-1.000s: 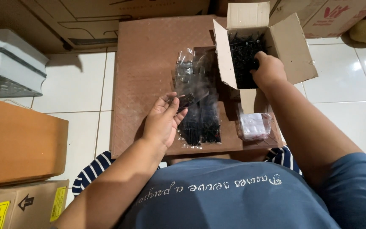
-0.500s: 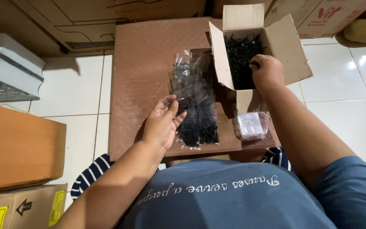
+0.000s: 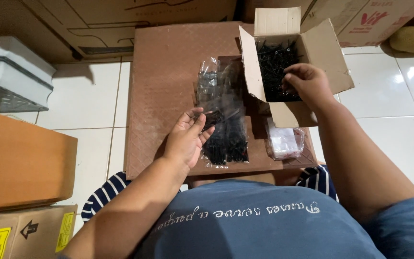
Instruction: The person sorts through black cable ties in a cardboard box and places them into small plastic bags by hand on a low table.
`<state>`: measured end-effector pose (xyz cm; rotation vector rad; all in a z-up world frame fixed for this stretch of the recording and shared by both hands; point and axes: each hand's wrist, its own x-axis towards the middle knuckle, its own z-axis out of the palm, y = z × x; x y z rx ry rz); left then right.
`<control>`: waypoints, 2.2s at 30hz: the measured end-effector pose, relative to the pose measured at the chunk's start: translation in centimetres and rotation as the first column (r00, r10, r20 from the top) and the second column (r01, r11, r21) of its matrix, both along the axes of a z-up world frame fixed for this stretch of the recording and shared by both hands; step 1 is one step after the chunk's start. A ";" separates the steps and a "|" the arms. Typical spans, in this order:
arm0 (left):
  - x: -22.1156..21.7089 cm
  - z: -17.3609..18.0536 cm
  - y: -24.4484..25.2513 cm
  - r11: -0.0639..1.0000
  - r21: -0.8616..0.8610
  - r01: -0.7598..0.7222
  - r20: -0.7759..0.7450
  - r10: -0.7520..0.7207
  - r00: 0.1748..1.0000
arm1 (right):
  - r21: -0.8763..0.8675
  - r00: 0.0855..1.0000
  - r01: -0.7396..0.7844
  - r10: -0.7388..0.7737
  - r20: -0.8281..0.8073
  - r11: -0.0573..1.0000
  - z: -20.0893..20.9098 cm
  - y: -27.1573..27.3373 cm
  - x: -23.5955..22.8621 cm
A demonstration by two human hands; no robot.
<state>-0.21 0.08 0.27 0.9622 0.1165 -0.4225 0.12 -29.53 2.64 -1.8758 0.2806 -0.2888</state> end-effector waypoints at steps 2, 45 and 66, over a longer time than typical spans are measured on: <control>0.0 -0.2 -0.1 1.000 -0.009 -0.001 -0.006 0.001 1.000 | -0.086 0.995 -0.055 0.047 -0.085 0.995 1.1 0.5 -0.4; -3.0 0.2 -1.6 0.979 -0.073 0.192 0.023 -0.191 0.981 | -0.191 0.999 -0.014 0.019 0.029 0.981 6.8 10.3 -8.2; -5.2 3.0 -2.0 0.965 -0.066 0.254 0.024 -0.253 0.967 | -0.037 0.993 0.095 -0.092 0.078 0.995 7.4 12.3 -10.2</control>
